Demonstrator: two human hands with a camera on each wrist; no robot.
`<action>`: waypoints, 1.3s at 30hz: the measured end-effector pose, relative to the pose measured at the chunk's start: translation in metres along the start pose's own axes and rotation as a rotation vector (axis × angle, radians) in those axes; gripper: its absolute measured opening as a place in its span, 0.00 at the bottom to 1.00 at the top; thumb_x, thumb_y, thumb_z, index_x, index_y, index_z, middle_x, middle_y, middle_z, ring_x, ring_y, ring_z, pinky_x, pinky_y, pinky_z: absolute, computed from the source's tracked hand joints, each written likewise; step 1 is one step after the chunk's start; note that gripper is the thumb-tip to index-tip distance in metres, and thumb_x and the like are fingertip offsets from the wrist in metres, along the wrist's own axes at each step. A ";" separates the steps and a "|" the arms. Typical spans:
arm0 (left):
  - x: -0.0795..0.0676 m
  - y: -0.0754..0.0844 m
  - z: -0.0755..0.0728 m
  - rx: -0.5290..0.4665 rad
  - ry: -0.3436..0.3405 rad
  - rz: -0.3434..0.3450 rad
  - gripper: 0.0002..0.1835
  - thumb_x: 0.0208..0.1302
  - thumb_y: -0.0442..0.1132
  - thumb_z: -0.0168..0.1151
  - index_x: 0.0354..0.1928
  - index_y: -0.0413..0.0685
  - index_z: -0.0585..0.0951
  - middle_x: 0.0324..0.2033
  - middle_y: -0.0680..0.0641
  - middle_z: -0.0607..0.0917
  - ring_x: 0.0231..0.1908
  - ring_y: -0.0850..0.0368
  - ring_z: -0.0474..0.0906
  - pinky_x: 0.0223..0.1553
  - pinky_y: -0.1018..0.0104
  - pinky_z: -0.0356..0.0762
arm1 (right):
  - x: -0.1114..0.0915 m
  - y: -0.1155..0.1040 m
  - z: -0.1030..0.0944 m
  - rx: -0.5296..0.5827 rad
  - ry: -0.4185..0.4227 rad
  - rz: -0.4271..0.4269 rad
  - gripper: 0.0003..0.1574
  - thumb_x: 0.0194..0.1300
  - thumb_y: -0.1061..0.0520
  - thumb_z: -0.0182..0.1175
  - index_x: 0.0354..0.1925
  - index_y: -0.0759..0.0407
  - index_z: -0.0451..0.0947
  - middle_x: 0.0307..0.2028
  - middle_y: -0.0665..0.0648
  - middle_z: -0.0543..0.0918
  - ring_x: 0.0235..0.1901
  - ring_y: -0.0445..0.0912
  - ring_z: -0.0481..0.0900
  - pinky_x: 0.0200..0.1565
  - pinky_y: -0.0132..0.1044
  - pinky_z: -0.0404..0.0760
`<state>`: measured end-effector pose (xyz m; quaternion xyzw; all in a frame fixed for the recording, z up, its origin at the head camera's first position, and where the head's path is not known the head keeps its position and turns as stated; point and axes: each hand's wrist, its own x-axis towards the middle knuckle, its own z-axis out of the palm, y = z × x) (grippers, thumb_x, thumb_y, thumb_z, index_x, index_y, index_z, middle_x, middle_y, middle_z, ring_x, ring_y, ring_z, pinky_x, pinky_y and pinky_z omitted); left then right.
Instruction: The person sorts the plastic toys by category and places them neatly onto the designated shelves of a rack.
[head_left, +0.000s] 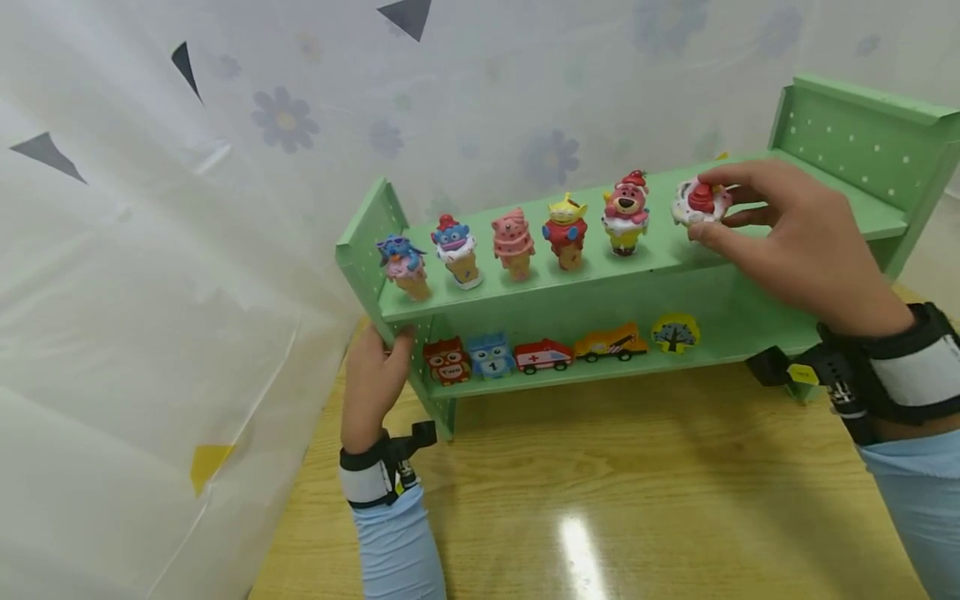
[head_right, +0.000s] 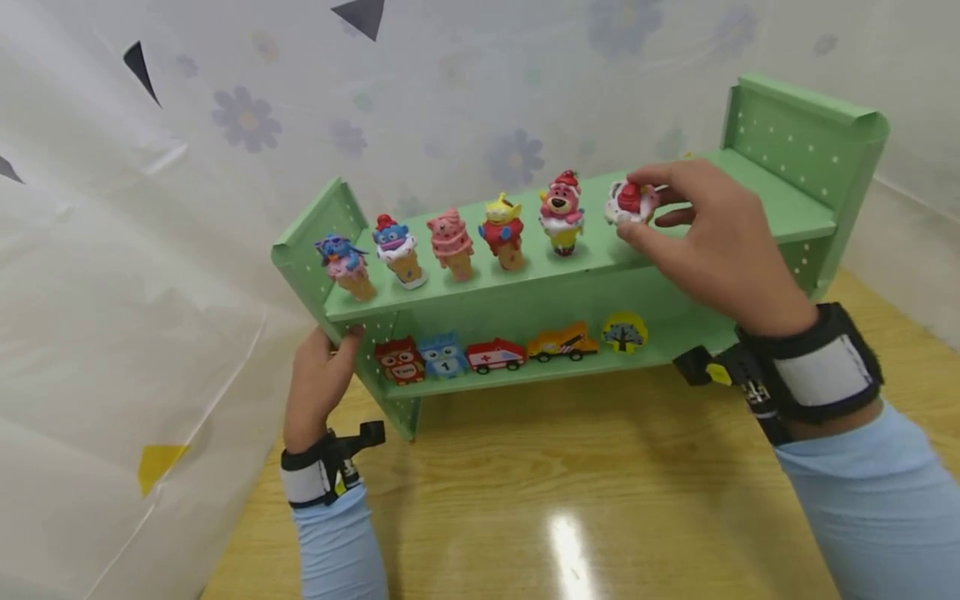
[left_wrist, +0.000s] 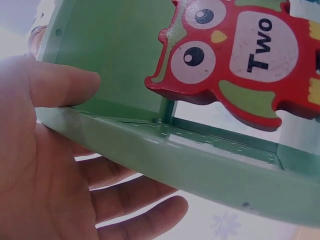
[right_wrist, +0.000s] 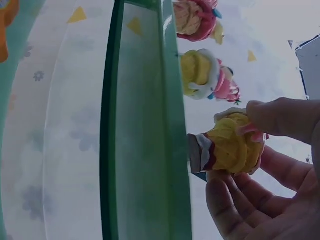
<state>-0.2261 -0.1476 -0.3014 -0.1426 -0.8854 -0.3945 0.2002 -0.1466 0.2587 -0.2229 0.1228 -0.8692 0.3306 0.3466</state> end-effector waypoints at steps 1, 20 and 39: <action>0.000 0.000 -0.001 0.000 0.000 -0.002 0.18 0.70 0.53 0.47 0.43 0.45 0.73 0.31 0.42 0.77 0.34 0.48 0.76 0.34 0.55 0.73 | 0.003 0.001 0.001 0.015 -0.002 0.021 0.30 0.60 0.59 0.65 0.61 0.54 0.73 0.47 0.41 0.71 0.39 0.21 0.71 0.41 0.11 0.68; -0.001 -0.001 0.000 -0.016 -0.004 0.001 0.19 0.71 0.54 0.47 0.46 0.45 0.73 0.36 0.41 0.79 0.38 0.48 0.77 0.37 0.51 0.76 | 0.009 0.012 0.017 0.074 -0.019 0.156 0.33 0.62 0.53 0.63 0.63 0.57 0.68 0.53 0.61 0.72 0.34 0.20 0.69 0.34 0.11 0.68; -0.001 -0.008 -0.002 0.047 0.002 -0.027 0.17 0.70 0.52 0.47 0.34 0.44 0.71 0.25 0.43 0.71 0.27 0.49 0.70 0.29 0.58 0.68 | -0.021 0.007 0.027 0.052 0.202 0.093 0.33 0.61 0.58 0.62 0.63 0.63 0.67 0.60 0.67 0.71 0.57 0.61 0.70 0.57 0.43 0.74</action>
